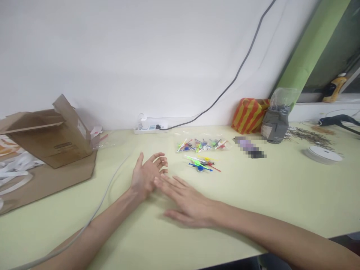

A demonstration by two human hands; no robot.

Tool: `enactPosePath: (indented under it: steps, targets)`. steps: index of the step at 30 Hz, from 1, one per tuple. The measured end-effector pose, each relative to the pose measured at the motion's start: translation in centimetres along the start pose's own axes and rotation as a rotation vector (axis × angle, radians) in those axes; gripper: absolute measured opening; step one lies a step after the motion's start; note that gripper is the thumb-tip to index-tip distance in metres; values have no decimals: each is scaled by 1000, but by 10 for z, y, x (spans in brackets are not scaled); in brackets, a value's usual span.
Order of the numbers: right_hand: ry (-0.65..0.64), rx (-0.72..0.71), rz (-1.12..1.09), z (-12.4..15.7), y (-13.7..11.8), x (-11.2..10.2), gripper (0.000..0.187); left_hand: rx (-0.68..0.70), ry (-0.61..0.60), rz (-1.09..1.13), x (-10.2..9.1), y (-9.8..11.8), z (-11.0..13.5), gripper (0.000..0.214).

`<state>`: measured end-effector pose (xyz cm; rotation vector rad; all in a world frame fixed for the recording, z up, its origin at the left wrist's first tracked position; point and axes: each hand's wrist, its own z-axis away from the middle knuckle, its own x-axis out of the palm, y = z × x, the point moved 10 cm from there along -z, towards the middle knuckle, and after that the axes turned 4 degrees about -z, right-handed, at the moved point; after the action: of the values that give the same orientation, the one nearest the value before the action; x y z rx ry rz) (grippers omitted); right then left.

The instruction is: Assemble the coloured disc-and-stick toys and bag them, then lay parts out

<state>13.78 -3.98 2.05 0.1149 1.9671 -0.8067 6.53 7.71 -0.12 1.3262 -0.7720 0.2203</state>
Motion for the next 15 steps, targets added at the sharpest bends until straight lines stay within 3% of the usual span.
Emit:
enactPosePath:
  steps: [5, 11, 15]
  targets:
    - [-68, -53, -118, -14, -25, 21, 88, -41, -37, 21, 2, -7, 0, 64]
    - [-130, -93, -50, -11, -44, 22, 77, -41, -72, 14, 6, -9, 1, 65]
    - [-114, -83, 13, -11, -43, 22, 75, -55, -91, 10, 9, -12, 1, 66]
